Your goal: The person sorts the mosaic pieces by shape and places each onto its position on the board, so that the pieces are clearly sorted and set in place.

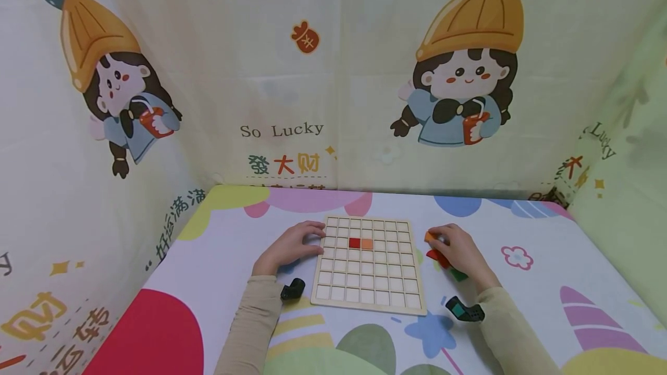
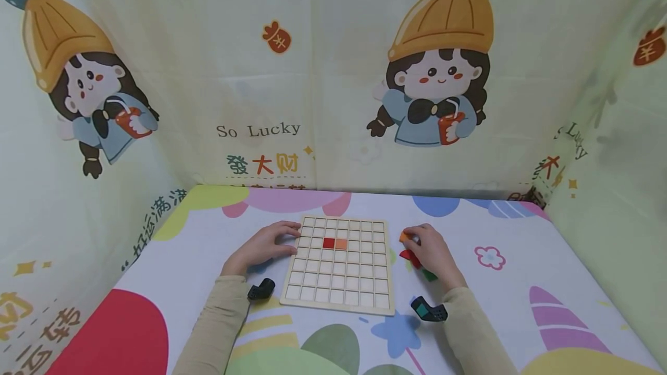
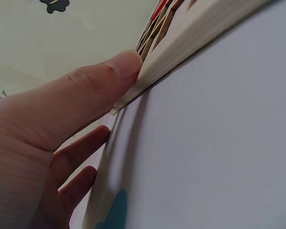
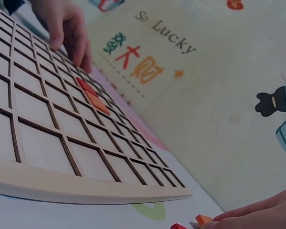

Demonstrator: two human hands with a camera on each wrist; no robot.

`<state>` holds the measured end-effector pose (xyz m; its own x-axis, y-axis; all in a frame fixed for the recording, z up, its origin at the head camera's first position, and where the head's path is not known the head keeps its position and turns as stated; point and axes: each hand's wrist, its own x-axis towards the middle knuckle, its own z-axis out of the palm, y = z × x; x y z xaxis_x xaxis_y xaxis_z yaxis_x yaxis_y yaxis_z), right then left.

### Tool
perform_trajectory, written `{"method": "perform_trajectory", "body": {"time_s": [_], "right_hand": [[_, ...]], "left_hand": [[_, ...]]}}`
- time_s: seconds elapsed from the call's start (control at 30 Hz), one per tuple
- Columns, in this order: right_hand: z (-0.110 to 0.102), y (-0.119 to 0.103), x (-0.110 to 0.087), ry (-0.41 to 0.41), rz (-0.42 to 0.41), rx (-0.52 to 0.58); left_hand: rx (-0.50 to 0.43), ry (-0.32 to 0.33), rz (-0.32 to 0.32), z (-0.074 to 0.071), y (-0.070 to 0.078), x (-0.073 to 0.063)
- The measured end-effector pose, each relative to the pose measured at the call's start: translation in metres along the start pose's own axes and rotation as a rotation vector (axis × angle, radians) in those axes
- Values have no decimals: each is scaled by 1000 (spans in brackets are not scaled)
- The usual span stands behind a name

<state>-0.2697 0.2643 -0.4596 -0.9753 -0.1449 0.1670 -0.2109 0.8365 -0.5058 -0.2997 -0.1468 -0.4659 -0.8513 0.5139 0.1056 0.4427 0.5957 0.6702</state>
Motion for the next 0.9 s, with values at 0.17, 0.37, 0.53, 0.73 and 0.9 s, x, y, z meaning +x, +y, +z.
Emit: {"method": "perform_trajectory", "body": {"time_s": [0.17, 0.37, 0.53, 0.73, 0.9], "right_hand": [[-1, -2, -1, 25, -15, 20], [-2, -5, -1, 26, -3, 52], [-3, -9, 0, 22, -9, 65], [-4, -14, 0, 34, -25, 69], [-3, -16, 1, 32, -20, 63]], "left_hand": [[-2, 4, 12, 0, 1, 0], [5, 1, 25, -1, 1, -1], [12, -4, 34, -1, -1, 0], [14, -13, 38, -2, 0, 1], [7, -15, 39, -3, 0, 1]]}}
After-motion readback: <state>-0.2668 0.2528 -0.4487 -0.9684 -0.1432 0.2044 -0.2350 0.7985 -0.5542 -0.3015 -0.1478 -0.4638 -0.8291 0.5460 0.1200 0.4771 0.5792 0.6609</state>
